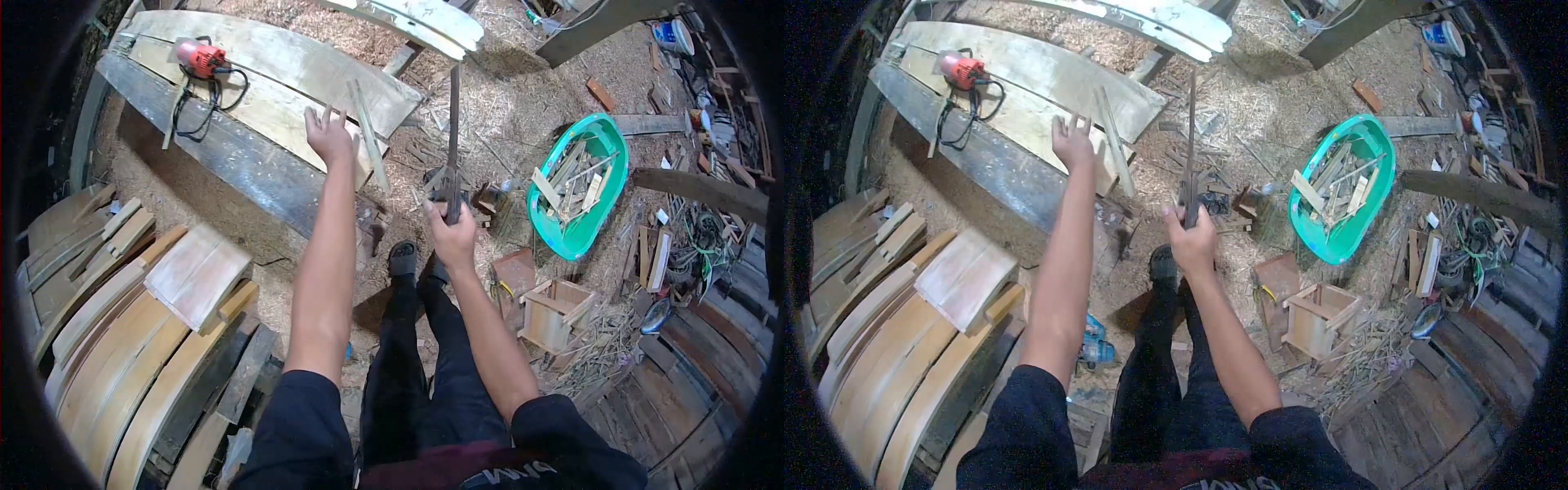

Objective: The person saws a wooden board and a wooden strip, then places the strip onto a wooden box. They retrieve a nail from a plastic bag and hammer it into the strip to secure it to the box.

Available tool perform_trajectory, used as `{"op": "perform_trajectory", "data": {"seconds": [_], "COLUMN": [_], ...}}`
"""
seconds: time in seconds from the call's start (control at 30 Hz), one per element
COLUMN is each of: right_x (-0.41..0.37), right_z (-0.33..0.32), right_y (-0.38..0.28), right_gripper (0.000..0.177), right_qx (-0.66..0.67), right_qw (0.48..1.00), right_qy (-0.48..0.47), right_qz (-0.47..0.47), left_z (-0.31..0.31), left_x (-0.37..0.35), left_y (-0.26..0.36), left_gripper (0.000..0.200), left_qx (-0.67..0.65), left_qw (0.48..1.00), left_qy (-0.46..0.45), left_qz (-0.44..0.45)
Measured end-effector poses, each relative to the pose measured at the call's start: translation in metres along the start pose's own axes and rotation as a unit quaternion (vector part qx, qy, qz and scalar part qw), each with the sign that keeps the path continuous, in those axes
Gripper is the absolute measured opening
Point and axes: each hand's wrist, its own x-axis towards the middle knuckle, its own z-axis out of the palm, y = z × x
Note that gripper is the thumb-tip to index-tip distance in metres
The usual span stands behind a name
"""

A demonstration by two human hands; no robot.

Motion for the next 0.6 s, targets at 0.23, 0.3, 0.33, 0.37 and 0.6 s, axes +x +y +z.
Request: {"op": "perform_trajectory", "data": {"seconds": [0.23, 0.3, 0.33, 0.37, 0.6], "right_x": [0.042, 0.051, 0.047, 0.034, 0.035], "right_z": [-0.014, 0.003, 0.013, 0.022, 0.08], "right_y": [0.026, 0.053, 0.067, 0.04, 0.054], "right_gripper": [0.033, 0.033, 0.033, 0.032, 0.03], "right_qx": [-0.176, -0.106, -0.072, -0.082, 0.019], "right_qw": [0.984, 0.994, 0.997, 0.997, 0.999], "right_qy": [0.028, 0.019, 0.015, -0.001, -0.031], "right_qz": [0.019, -0.008, -0.017, 0.004, 0.002], "left_z": [-0.022, -0.029, -0.037, -0.043, -0.048], "left_x": [-0.075, -0.078, -0.082, -0.081, -0.065], "left_y": [0.044, 0.035, 0.03, 0.022, 0.025], "left_gripper": [0.055, 0.053, 0.052, 0.051, 0.044], "left_qx": [0.502, 0.479, 0.47, 0.458, 0.387], "left_qw": [0.77, 0.798, 0.811, 0.813, 0.875], "left_qy": [-0.271, -0.246, -0.235, -0.209, -0.254], "left_qz": [0.287, 0.27, 0.259, 0.292, 0.141]}}
